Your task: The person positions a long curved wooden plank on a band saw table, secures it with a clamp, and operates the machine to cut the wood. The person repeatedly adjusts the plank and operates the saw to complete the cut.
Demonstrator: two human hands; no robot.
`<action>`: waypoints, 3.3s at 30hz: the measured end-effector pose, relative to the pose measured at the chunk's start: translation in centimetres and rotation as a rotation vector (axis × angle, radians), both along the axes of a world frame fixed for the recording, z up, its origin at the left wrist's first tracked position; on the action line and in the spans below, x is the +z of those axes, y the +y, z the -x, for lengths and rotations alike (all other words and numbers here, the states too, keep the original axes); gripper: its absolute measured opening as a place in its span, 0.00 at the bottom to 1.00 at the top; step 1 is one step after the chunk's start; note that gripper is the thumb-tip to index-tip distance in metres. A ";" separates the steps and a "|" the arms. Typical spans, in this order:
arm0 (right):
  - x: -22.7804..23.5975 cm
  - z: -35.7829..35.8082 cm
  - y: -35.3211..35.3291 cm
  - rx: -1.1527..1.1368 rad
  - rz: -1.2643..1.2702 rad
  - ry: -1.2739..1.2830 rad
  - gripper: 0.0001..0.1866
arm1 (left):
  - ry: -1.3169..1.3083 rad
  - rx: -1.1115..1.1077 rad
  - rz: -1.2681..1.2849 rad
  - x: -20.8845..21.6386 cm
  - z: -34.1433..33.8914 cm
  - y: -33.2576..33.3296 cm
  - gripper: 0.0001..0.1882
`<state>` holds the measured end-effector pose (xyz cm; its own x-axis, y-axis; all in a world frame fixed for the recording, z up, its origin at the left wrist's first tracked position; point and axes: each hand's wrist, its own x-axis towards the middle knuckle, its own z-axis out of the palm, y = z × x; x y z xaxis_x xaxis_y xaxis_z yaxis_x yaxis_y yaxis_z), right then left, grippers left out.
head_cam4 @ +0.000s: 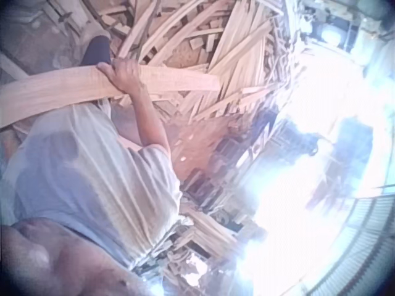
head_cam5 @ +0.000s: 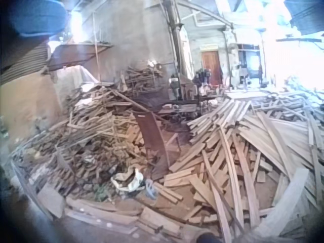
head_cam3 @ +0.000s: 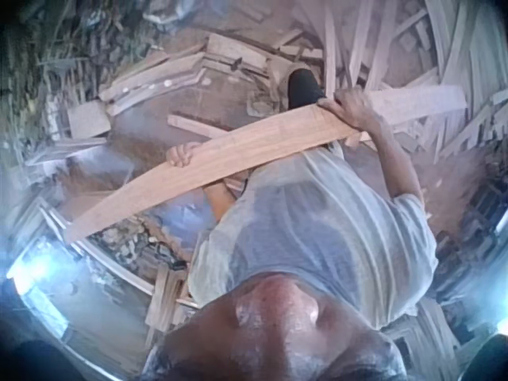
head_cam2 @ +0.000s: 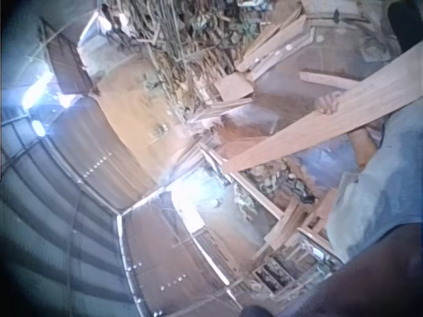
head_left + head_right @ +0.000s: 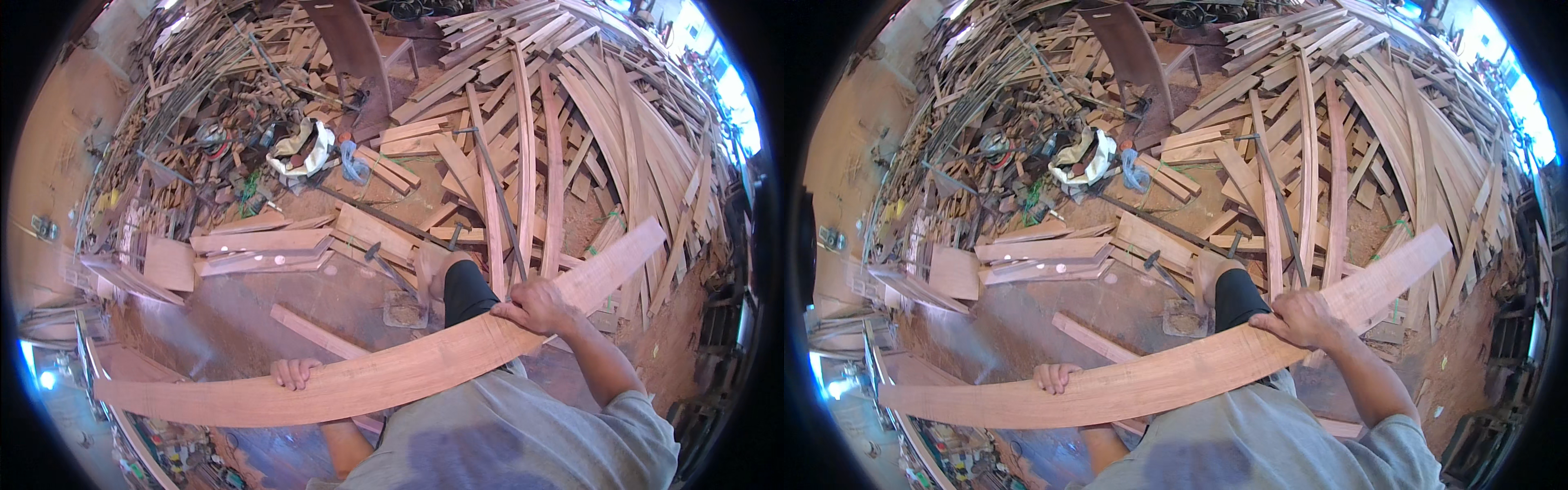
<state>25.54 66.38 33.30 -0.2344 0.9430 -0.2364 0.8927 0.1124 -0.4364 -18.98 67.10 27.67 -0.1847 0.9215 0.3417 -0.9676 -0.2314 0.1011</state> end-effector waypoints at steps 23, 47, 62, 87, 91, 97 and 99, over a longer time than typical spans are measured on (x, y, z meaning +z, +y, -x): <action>-2.1 -18.5 62.7 -0.188 -0.322 0.130 0.26 | 0.003 -0.247 -0.251 7.3 -19.3 66.7 0.18; 3.7 -31.2 85.7 -0.998 -0.655 0.050 0.18 | -0.174 -0.987 -0.482 15.1 -46.1 115.3 0.34; 2.0 -48.6 96.0 -1.136 -0.487 -0.085 0.18 | -0.228 -1.066 -0.245 9.3 -66.0 128.1 0.34; -1.4 -63.8 121.2 -1.182 -0.419 -0.098 0.25 | -0.306 -1.202 -0.296 3.6 -80.4 154.4 0.34; -1.4 -64.5 132.4 -1.159 -0.283 -0.150 0.27 | -0.279 -1.207 -0.282 1.7 -81.3 165.6 0.34; 1.5 -64.7 150.4 -0.789 0.003 -0.019 0.19 | -0.204 -1.142 -0.183 -1.0 -78.4 177.4 0.36; 1.8 -64.8 157.2 -0.585 -0.044 -0.017 0.18 | -0.204 -1.114 -0.161 -1.9 -77.6 179.3 0.37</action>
